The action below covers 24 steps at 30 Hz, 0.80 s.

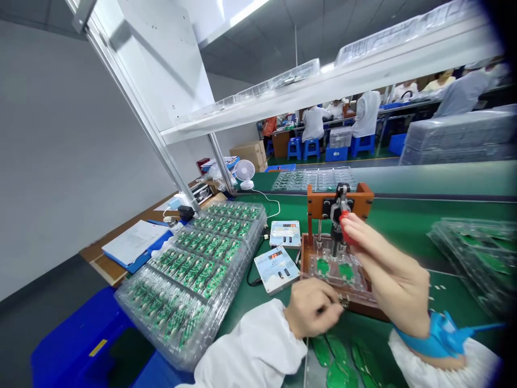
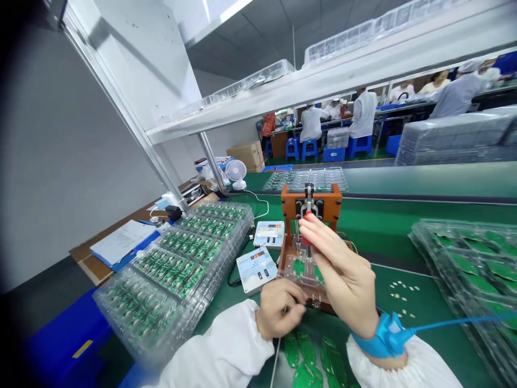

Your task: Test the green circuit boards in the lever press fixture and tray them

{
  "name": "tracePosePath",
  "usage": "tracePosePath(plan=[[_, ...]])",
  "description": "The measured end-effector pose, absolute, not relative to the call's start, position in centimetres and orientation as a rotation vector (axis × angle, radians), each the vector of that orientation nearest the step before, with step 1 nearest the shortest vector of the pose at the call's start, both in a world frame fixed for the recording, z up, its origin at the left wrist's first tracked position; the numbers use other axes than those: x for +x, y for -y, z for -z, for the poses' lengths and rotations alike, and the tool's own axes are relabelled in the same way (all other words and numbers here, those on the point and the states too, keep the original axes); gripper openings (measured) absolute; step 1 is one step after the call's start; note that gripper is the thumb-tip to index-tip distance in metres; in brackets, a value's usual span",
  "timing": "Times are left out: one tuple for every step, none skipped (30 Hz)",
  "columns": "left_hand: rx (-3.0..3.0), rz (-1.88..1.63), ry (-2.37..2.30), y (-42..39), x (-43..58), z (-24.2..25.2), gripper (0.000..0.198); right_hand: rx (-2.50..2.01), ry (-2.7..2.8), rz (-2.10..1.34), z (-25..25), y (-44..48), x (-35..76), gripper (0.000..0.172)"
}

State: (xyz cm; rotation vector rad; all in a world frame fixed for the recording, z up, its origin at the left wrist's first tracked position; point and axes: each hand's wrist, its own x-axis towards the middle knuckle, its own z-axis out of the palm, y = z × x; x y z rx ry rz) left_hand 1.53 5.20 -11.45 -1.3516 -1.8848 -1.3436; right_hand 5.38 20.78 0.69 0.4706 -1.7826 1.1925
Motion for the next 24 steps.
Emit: tracePosePath(plan=[[-1.208, 1.387, 1.878, -4.8, 1.4, 11.0, 0.045, 0.485, 1.785, -1.200, -0.7, -20.9, 5.3, 0.050], [-1.068, 1.412, 1.902, -4.3, 1.3, 10.5, 0.045, 0.498, 1.787, -1.208, -0.7, -20.9, 5.2, 0.050], [-0.952, 1.423, 1.944, -3.7, 1.1, 10.1, 0.044, 0.507, 1.784, -1.220, -0.7, -20.9, 5.2, 0.050], [-0.869, 1.426, 1.987, -3.2, 0.8, 9.6, 0.043, 0.513, 1.777, -1.233, -0.7, -21.0, 5.1, 0.050], [-0.824, 1.421, 2.027, -2.5, 0.4, 9.1, 0.041, 0.518, 1.770, -1.243, -0.7, -21.0, 5.1, 0.050], [-0.806, 1.403, 2.067, -1.8, -0.2, 8.7, 0.037, 0.525, 1.764, -1.250, -0.8, -21.0, 5.1, 0.050], [-0.801, 1.367, 2.113, -1.0, -1.0, 8.2, 0.033, 0.533, 1.762, -1.254, -0.8, -21.0, 5.0, 0.050], [-0.796, 1.305, 2.176, -0.2, -2.0, 7.8, 0.028, 0.542, 1.762, -1.257, -0.8, -21.0, 5.0, 0.050], [-0.783, 1.218, 2.256, 0.6, -3.1, 7.4, 0.021, 0.551, 1.763, -1.261, -0.8, -21.0, 5.0, 0.051], [-0.774, 1.114, 2.356, 1.3, -4.4, 7.0, 0.015, 0.560, 1.762, -1.267, -0.9, -21.0, 5.1, 0.051], [-0.783, 0.999, 2.471, 2.0, -5.7, 6.7, 0.017, 0.567, 1.759, -1.276, -0.9, -21.0, 5.1, 0.051], [-0.819, 0.883, 2.602, 2.6, -7.1, 6.4, 0.030, 0.572, 1.751, -1.284, -0.9, -21.0, 5.1, 0.051], [-0.884, 0.769, 2.738, 3.0, -8.4, 6.2, 0.047, 0.577, 1.745, -1.288, -0.9, -21.0, 5.2, 0.051], [-0.966, 0.658, 2.867, 3.2, -9.6, 6.0, 0.064, 0.580, 1.742, -1.291, -0.9, -21.0, 5.2, 0.051], [-1.052, 0.553, 2.987, 3.3, -10.6, 5.9, 0.080, 0.583, 1.740, -1.291, -0.9, -21.0, 5.2, 0.050], [-1.130, 0.457, 3.083, 3.2, -11.5, 5.8, 0.095, 0.584, 1.740, -1.289, -0.9, -21.0, 5.2, 0.050], [-1.189, 0.369, 3.155, 2.9, -12.2, 5.7, 0.106, 0.584, 1.741, -1.286, -0.8, -21.0, 5.2, 0.049], [-1.226, 0.292, 3.205, 2.5, -12.7, 5.6, 0.115, 0.584, 1.741, -1.283, -0.8, -21.0, 5.2, 0.049], [-1.248, 0.226, 3.235, 2.1, -13.1, 5.5, 0.121, 0.581, 1.741, -1.281, -0.8, -21.1, 5.1, 0.048], [-1.263, 0.162, 3.249, 1.6, -13.4, 5.5, 0.124, 0.577, 1.741, -1.280, -0.9, -21.1, 5.1, 0.048], [-1.275, 0.103, 3.254, 1.1, -13.5, 5.4, 0.126, 0.574, 1.744, -1.278, -0.9, -21.1, 5.0, 0.047], [-1.280, 0.052, 3.257, 0.7, -13.6, 5.3, 0.127, 0.568, 1.748, -1.274, -1.0, -21.1, 5.1, 0.047], [-1.277, 0.010, 3.262, 0.3, -13.5, 5.2, 0.128, 0.563, 1.753, -1.269, -1.0, -21.0, 5.1, 0.048], [-1.266, -0.017, 3.266, 0.0, -13.4, 5.1, 0.128, 0.555, 1.756, -1.264, -1.1, -21.0, 5.2, 0.048]])
